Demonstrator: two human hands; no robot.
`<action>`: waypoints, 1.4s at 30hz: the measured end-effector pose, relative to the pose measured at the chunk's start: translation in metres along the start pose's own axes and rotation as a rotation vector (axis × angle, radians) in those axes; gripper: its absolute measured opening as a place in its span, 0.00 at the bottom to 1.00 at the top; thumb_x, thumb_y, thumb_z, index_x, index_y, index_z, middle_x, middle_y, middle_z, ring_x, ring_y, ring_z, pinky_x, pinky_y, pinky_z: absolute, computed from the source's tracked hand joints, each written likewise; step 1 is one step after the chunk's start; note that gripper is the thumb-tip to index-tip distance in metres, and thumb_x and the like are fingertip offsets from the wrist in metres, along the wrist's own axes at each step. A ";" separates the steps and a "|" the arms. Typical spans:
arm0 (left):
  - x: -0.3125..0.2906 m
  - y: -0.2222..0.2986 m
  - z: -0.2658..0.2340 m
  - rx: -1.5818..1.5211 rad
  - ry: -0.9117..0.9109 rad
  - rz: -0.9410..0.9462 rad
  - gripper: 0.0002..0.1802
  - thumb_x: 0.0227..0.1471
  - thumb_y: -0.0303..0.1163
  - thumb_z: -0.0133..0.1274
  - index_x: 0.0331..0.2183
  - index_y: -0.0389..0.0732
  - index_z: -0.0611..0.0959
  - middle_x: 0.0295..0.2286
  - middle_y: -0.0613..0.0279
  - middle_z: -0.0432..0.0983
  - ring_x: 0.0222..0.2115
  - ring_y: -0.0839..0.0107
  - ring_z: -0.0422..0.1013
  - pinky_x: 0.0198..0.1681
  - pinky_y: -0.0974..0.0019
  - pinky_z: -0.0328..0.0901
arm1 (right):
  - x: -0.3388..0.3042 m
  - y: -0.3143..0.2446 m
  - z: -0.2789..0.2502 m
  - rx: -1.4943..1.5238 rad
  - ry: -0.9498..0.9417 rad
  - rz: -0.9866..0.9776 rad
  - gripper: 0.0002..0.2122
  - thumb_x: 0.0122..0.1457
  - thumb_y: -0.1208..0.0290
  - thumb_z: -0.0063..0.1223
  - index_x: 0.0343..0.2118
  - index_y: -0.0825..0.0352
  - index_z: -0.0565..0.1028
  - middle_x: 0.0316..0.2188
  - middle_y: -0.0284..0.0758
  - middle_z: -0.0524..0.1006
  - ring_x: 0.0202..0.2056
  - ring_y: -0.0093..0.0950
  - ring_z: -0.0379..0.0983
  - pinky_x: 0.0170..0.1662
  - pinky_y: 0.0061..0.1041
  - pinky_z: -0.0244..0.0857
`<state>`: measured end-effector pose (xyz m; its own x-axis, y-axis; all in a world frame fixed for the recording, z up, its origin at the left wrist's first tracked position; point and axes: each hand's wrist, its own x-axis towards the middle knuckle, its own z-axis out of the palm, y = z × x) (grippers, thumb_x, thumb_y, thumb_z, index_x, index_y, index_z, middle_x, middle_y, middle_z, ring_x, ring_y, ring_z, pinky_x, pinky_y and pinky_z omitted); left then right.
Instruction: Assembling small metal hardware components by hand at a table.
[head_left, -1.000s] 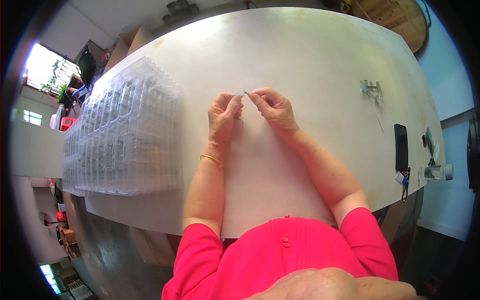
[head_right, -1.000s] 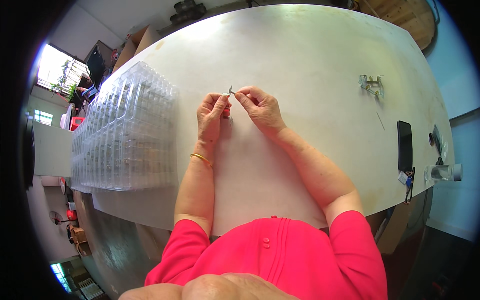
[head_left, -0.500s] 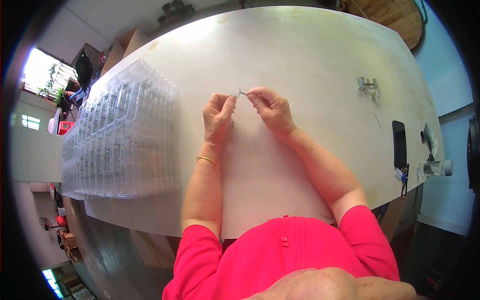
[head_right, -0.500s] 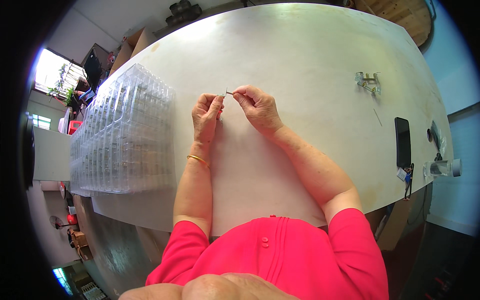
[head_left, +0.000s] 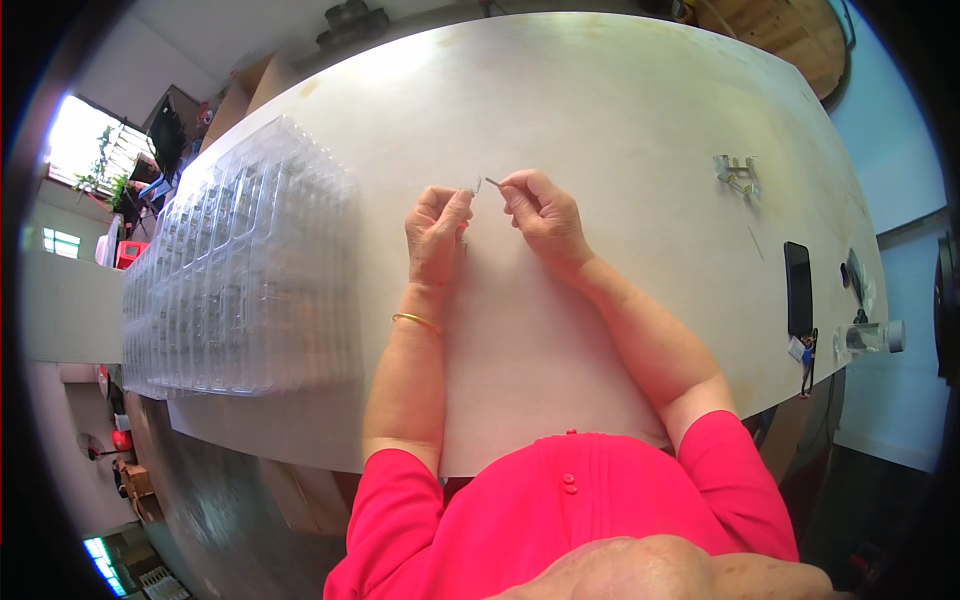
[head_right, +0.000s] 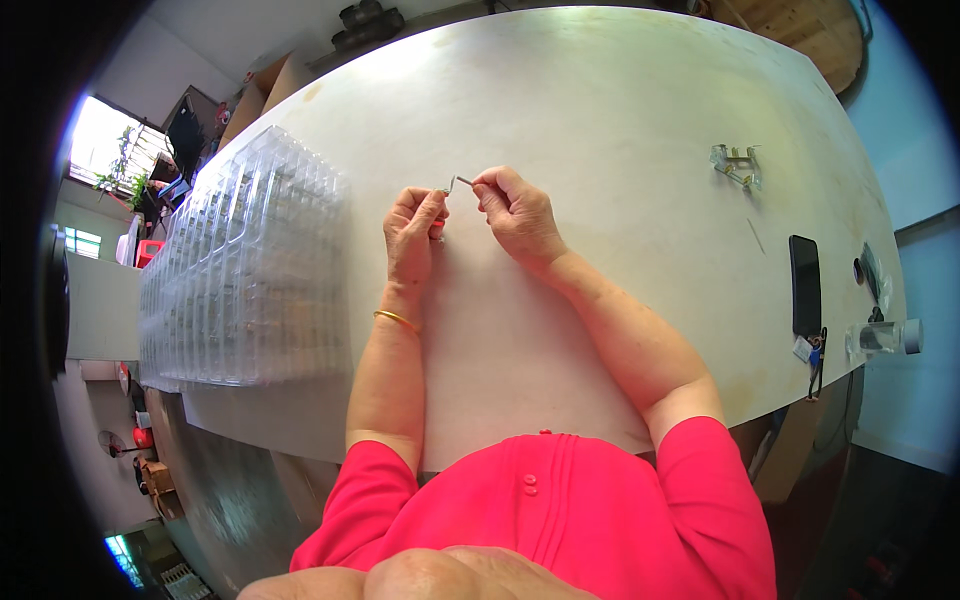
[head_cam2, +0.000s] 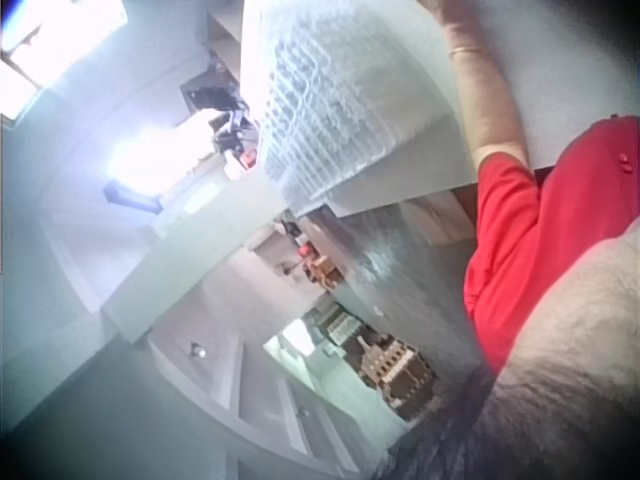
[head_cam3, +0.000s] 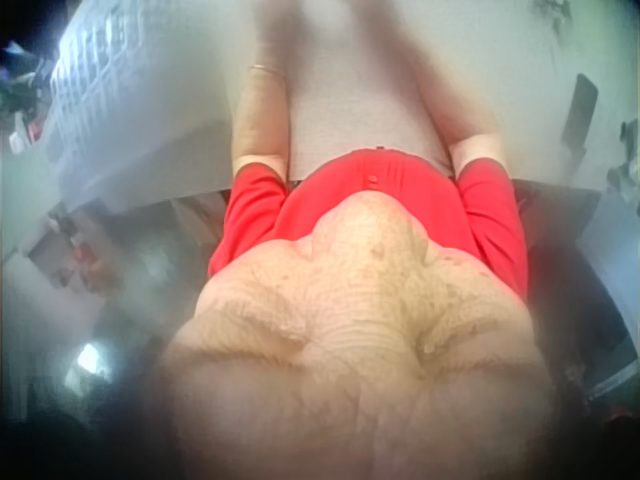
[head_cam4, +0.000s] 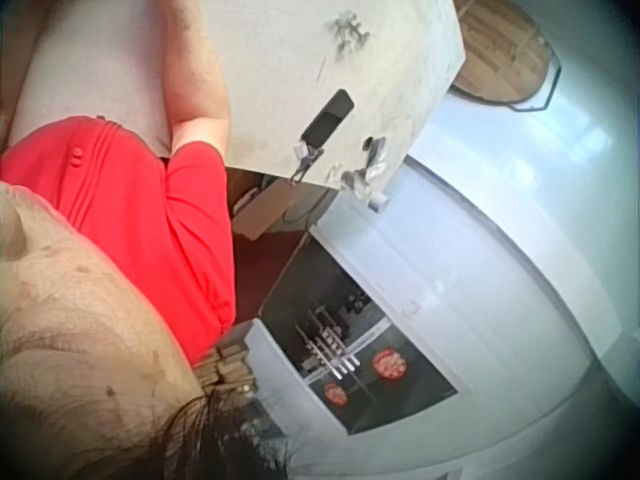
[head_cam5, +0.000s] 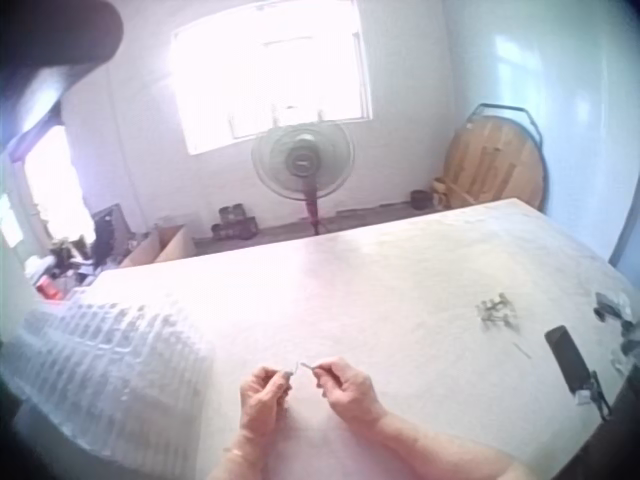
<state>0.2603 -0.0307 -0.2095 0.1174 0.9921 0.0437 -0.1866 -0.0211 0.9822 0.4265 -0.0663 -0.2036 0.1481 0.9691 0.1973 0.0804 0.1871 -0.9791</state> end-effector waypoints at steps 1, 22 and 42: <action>0.001 0.000 -0.001 0.018 -0.004 -0.006 0.09 0.58 0.34 0.59 0.30 0.41 0.78 0.24 0.70 0.73 0.22 0.86 0.62 0.24 0.80 0.57 | 0.000 0.001 0.001 -0.034 -0.010 0.007 0.04 0.65 0.72 0.52 0.38 0.65 0.75 0.24 0.28 0.76 0.26 0.17 0.70 0.31 0.20 0.68; -0.003 -0.012 0.005 0.451 -0.015 0.242 0.07 0.56 0.28 0.60 0.30 0.38 0.78 0.25 0.70 0.77 0.26 0.84 0.69 0.29 0.76 0.65 | -0.005 -0.009 0.006 0.073 -0.008 0.009 0.05 0.65 0.73 0.52 0.40 0.65 0.74 0.28 0.33 0.77 0.26 0.21 0.73 0.31 0.23 0.70; 0.003 -0.004 -0.002 -0.222 -0.104 -0.058 0.09 0.61 0.35 0.55 0.30 0.42 0.79 0.25 0.68 0.75 0.23 0.84 0.64 0.27 0.78 0.58 | 0.004 0.009 0.002 0.012 0.084 0.000 0.04 0.63 0.68 0.58 0.37 0.61 0.80 0.18 0.20 0.67 0.22 0.13 0.58 0.25 0.18 0.56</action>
<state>0.2593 -0.0277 -0.2134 0.2322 0.9725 0.0180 -0.3850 0.0749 0.9199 0.4258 -0.0600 -0.2117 0.2302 0.9523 0.2001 0.0684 0.1893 -0.9795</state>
